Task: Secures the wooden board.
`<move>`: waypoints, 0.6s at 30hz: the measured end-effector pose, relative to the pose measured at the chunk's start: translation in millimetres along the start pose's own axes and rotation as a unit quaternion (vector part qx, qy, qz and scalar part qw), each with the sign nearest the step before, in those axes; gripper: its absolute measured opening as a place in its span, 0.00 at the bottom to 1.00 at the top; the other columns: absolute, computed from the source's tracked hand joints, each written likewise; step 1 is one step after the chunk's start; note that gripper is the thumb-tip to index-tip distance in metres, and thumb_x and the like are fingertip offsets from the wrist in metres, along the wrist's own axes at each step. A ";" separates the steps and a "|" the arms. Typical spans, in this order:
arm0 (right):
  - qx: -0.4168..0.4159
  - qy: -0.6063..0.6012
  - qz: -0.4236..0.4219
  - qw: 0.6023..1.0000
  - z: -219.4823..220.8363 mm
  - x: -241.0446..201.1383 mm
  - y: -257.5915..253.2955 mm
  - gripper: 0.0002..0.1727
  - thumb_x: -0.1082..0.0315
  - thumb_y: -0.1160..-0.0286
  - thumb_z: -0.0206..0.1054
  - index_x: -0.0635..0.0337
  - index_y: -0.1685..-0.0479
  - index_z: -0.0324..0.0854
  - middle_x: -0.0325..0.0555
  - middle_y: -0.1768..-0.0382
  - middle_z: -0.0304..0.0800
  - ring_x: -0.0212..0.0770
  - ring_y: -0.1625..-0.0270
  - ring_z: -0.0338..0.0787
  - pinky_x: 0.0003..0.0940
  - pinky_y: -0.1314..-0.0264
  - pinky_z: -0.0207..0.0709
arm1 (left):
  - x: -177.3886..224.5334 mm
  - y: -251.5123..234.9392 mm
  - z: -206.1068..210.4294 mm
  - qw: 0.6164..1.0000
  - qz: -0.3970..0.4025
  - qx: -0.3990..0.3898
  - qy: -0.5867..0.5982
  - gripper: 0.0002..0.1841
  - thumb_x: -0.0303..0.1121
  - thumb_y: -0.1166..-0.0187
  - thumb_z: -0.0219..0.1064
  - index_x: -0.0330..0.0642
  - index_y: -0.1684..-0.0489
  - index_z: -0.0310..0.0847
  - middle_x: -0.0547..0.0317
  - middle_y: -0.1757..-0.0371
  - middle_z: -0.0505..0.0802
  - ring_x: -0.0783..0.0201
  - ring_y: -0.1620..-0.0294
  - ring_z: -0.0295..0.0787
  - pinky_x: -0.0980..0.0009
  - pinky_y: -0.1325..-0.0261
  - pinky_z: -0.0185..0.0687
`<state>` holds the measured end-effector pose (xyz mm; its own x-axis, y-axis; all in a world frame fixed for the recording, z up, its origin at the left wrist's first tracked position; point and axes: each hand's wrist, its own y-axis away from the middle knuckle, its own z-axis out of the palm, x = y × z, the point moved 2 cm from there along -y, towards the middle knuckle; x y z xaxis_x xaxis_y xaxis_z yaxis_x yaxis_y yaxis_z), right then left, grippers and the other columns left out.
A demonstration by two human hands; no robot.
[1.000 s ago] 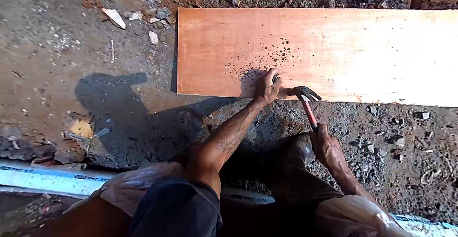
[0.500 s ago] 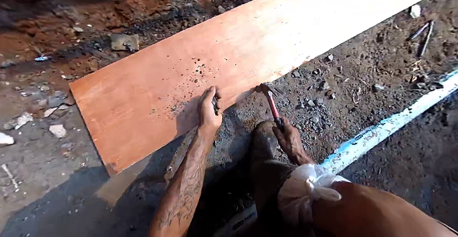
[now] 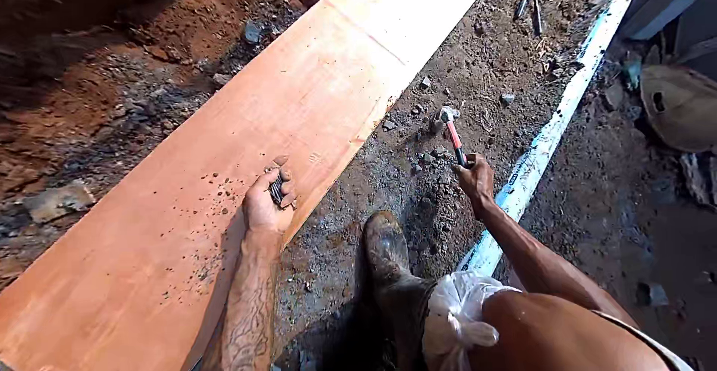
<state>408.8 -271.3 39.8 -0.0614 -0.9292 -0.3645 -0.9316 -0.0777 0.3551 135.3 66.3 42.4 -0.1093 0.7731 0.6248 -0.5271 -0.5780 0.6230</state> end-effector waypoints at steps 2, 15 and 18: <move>0.015 -0.011 0.032 0.999 -2.6 1.0 -16.8 0.27 0.60 0.24 0.74 0.66 0.31 0.79 0.68 0.47 0.89 0.66 0.45 0.88 0.68 0.39 0.76 | 14.1 -16.7 13.9 0.999 0.010 -0.028 -0.037 0.18 0.32 0.11 0.43 0.46 0.41 0.81 0.71 0.78 0.77 0.80 0.89 0.63 0.87 0.87 0.58; 0.079 -0.090 0.115 0.986 -8.5 23.0 -91.6 0.28 0.60 0.25 0.74 0.66 0.30 0.77 0.68 0.47 0.88 0.64 0.47 0.89 0.66 0.41 0.77 | 35.8 -95.7 135.2 0.980 -0.032 -0.183 -0.077 0.13 0.31 0.14 0.48 0.49 0.59 0.82 0.66 0.71 0.86 0.78 0.84 0.75 0.86 0.84 0.68; 0.049 -0.030 0.091 0.994 -10.7 25.0 -99.0 0.29 0.57 0.22 0.70 0.67 0.28 0.76 0.71 0.44 0.87 0.67 0.40 0.86 0.68 0.34 0.73 | 59.5 -114.0 163.9 0.972 -0.016 -0.216 -0.087 0.14 0.28 0.14 0.48 0.47 0.57 0.83 0.66 0.75 0.87 0.79 0.86 0.74 0.86 0.84 0.68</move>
<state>503.4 -290.7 4.8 -0.2506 -0.9012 -0.3536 -0.9334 0.1280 0.3353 327.1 135.5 85.7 0.0374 0.7119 0.7013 -0.8373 -0.3608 0.4109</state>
